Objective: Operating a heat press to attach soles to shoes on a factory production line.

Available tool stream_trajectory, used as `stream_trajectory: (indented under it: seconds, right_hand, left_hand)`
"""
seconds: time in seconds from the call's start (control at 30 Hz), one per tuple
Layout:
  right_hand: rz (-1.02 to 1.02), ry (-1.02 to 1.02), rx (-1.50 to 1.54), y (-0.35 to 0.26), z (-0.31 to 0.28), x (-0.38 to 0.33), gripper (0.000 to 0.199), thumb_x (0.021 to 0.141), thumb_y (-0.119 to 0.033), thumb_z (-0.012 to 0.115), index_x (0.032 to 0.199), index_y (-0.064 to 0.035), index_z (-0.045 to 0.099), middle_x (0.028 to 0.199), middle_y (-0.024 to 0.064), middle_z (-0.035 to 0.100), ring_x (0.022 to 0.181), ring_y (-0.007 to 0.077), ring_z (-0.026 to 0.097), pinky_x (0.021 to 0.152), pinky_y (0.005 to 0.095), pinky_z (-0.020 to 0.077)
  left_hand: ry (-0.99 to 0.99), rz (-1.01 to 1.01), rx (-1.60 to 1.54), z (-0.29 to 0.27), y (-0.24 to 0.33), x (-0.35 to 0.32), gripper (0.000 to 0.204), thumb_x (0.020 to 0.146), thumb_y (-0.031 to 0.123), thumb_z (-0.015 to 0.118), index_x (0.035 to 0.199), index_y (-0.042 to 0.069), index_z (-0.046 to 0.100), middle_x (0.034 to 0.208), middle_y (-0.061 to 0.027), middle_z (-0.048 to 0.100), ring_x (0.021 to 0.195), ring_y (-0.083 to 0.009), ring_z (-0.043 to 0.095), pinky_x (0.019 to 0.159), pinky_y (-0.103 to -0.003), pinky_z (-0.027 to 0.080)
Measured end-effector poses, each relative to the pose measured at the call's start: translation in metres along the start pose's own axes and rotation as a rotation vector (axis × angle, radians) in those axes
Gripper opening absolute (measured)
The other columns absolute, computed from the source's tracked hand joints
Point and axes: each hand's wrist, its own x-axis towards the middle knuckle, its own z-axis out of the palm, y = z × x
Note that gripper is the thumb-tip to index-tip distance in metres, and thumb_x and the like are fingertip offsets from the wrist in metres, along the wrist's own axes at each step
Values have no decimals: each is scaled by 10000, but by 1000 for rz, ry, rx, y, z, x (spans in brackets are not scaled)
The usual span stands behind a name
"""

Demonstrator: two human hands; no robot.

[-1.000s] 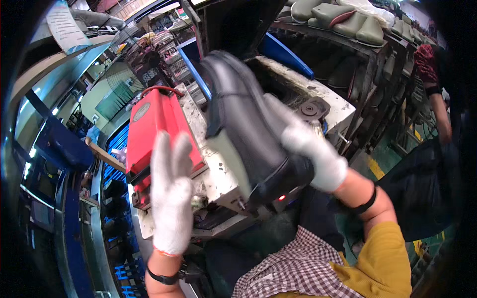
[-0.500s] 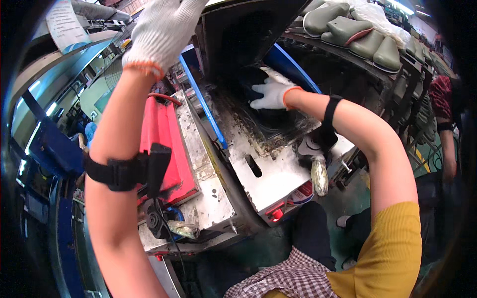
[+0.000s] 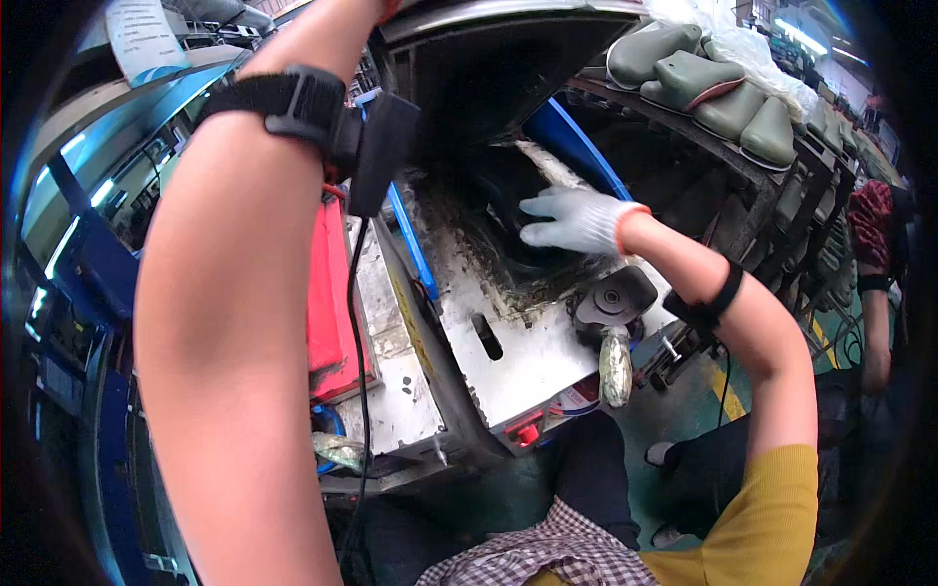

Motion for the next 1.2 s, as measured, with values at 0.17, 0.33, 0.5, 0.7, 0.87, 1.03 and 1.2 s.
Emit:
stream_trajectory:
  seconds: [0.17,0.33,0.5,0.7,0.87,1.03,1.2]
  right_hand:
    - [-192,238,21,-54,11,-114,541,967,-381,668,1348,4,663,1306,238,667,1271,411,604,1135,457,448]
    - [-243,425,22,-89,67,-178,368,925,-285,730,1237,-92,719,1220,118,694,1337,389,556,1160,605,390]
    - [-213,652,-81,-84,117,-190,372,808,-146,792,1173,-136,723,1186,91,692,1301,375,574,1194,620,370]
    - [-295,809,-42,-76,127,-185,440,726,12,734,1140,-133,699,1173,90,696,1274,377,601,1180,588,416]
    - [-387,930,-167,-56,120,-186,416,654,3,699,1052,-110,661,1071,107,694,1078,381,698,927,533,590]
    - [-497,1028,-319,-40,119,-179,378,655,-36,702,1023,-113,653,1028,101,694,1020,348,715,861,500,599]
    - [-371,1120,-80,-52,135,-180,373,689,-31,708,1052,-100,655,1003,86,699,1019,354,714,860,494,600]
  left_hand:
    - [253,19,-413,27,39,-62,433,918,350,620,1159,11,742,1139,-250,744,1066,-413,713,976,-466,539]
    - [574,22,-176,122,80,-104,470,885,288,667,1286,43,658,1218,-228,697,1150,-393,672,1042,-478,520]
    - [551,58,-329,182,134,-168,537,779,92,686,1304,70,580,1191,-159,628,1181,-364,595,1053,-490,447]
    - [620,62,-380,240,157,-216,642,681,33,690,1308,97,567,1177,-142,575,1216,-388,548,1050,-540,436]
    - [656,9,-341,243,163,-209,610,685,22,681,1279,99,567,1173,-139,569,1211,-382,553,1035,-551,445]
    - [658,23,-384,239,166,-207,586,699,30,675,1272,95,569,1174,-147,577,1207,-384,567,1048,-556,448]
    - [529,-6,-442,235,172,-210,496,860,278,763,1281,80,591,1184,-129,605,1253,-369,546,1122,-576,403]
